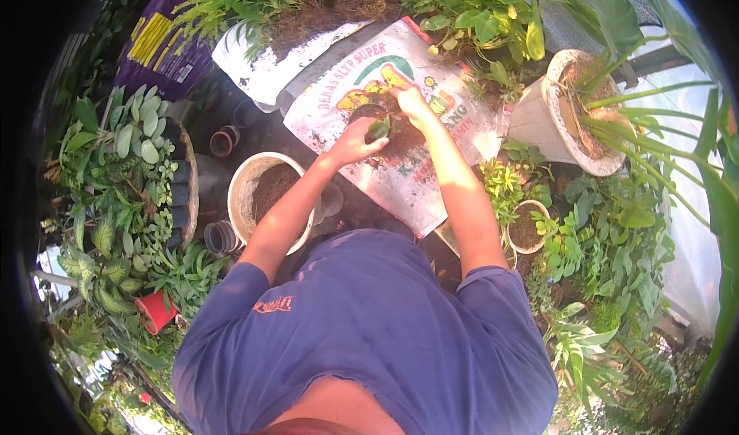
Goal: The person repots a small plant by hand, scooping soil from a white bucket into a black plastic pot and pressing it around the plant's roots. The person then places the potted plant on a shelf among other greenery.
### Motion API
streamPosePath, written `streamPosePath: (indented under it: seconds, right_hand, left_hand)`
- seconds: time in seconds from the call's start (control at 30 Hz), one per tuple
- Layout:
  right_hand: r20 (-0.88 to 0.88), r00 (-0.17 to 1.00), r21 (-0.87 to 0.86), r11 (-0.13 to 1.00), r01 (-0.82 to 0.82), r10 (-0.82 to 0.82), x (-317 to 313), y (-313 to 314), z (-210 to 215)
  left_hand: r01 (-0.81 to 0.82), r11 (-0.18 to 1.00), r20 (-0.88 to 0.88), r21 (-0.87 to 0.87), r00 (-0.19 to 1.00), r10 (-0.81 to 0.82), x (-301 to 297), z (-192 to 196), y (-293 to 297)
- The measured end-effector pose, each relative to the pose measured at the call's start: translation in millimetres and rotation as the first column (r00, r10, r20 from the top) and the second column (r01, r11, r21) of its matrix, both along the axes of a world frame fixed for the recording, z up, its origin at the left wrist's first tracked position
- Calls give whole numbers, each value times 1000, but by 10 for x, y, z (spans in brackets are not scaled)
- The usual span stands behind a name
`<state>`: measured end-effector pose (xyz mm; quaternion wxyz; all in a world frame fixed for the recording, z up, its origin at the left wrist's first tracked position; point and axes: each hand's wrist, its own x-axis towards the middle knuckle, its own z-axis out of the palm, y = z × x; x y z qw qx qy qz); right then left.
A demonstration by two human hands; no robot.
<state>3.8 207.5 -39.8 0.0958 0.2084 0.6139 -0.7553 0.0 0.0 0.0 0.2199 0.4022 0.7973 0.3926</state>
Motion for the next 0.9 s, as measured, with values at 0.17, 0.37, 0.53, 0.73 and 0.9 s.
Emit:
streamPosePath:
  seconds: [0.17, 0.37, 0.53, 0.73, 0.9]
  right_hand:
    - [78, 859, 645, 632, -430, 505, -417, 9, -424]
    - [95, 808, 758, 484, -437, 582, -340, -272, 108]
    - [123, 771, 750, 450, -484, 624, -298, -142, -297]
    - [60, 795, 758, 490, -430, 604, -401, -308, -37]
    - [79, 759, 701, 506, -503, 646, -458, -329, -236]
  left_hand:
    - [30, 994, -172, 102, 985, -12, 119, -9, 80]
    - [-5, 998, -265, 66, 964, 22, 195, -2, -11]
    - [35, 991, -332, 128, 943, 10, 239, -54, 56]
    - [29, 991, -408, 130, 912, 27, 336, -120, 46]
    - [37, 991, -446, 126, 895, 24, 343, -109, 44]
